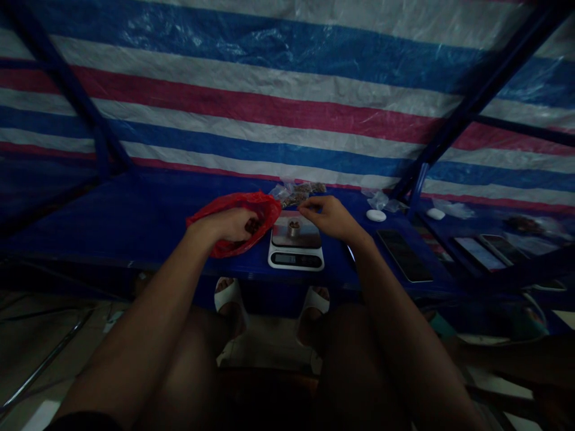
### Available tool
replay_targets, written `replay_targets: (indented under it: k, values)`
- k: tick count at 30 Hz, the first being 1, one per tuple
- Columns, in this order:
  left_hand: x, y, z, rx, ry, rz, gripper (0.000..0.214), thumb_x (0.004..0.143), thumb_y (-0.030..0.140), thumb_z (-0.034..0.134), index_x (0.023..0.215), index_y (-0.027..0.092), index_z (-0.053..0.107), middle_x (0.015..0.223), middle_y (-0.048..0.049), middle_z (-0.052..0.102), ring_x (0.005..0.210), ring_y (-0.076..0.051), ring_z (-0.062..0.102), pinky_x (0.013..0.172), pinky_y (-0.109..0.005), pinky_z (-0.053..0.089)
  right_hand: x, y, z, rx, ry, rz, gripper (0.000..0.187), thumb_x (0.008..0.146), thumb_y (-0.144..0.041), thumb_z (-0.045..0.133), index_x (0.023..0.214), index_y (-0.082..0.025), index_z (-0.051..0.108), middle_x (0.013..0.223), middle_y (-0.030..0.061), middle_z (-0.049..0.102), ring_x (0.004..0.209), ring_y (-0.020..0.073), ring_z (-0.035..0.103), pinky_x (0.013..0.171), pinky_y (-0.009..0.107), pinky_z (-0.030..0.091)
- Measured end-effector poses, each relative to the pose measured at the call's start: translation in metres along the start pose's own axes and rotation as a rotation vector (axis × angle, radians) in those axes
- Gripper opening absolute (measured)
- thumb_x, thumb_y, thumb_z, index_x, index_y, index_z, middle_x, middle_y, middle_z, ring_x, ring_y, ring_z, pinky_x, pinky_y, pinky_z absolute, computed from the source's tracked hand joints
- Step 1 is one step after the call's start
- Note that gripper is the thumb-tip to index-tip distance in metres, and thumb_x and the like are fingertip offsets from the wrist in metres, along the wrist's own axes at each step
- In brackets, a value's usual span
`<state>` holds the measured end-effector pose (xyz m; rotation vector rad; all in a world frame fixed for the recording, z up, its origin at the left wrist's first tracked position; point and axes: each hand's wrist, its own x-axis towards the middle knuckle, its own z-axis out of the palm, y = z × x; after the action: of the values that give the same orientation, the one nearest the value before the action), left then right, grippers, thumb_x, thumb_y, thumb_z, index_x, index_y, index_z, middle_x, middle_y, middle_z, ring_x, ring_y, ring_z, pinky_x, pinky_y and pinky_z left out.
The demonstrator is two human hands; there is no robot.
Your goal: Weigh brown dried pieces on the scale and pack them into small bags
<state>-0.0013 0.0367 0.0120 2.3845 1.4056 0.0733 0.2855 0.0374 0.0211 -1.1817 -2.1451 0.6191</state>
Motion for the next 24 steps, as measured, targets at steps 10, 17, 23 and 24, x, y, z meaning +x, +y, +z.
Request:
replay_targets:
  k: [10, 17, 23, 24]
  values:
    - [0.004, 0.000, 0.001, 0.001, -0.035, -0.011, 0.032, 0.079, 0.016, 0.063, 0.104, 0.024, 0.080, 0.101, -0.0009, 0.083, 0.080, -0.015, 0.074, 0.071, -0.020, 0.051, -0.001, 0.002, 0.002, -0.002, -0.020, 0.020, 0.024, 0.095, -0.030, 0.062, 0.097, -0.017, 0.082, 0.100, 0.0079, 0.082, 0.092, 0.0237, 0.073, 0.082, 0.034, 0.052]
    - [-0.001, -0.002, -0.012, 0.044, 0.059, -0.017, 0.024, 0.086, 0.022, 0.068, 0.103, 0.023, 0.084, 0.105, -0.0027, 0.084, 0.087, -0.017, 0.075, 0.077, -0.022, 0.050, -0.002, -0.002, 0.000, 0.003, -0.034, 0.012, 0.027, 0.095, -0.031, 0.059, 0.095, -0.015, 0.082, 0.094, 0.0081, 0.080, 0.085, 0.0219, 0.070, 0.078, 0.033, 0.051]
    - [-0.010, 0.014, -0.025, -0.026, 0.137, 0.018, 0.027, 0.088, 0.029, 0.069, 0.110, 0.023, 0.084, 0.110, -0.0027, 0.083, 0.093, -0.019, 0.076, 0.084, -0.025, 0.052, -0.002, 0.002, -0.003, 0.013, -0.026, 0.026, 0.029, 0.095, -0.034, 0.059, 0.092, -0.015, 0.081, 0.087, 0.0072, 0.078, 0.077, 0.0198, 0.066, 0.071, 0.033, 0.048]
    - [-0.010, 0.022, -0.026, -0.061, 0.146, 0.047, 0.027, 0.089, 0.030, 0.069, 0.111, 0.023, 0.084, 0.112, -0.0022, 0.083, 0.094, -0.019, 0.076, 0.086, -0.026, 0.053, -0.002, 0.003, -0.003, 0.015, -0.015, 0.037, 0.029, 0.094, -0.034, 0.059, 0.093, -0.015, 0.082, 0.088, 0.0076, 0.079, 0.077, 0.0200, 0.067, 0.072, 0.033, 0.048]
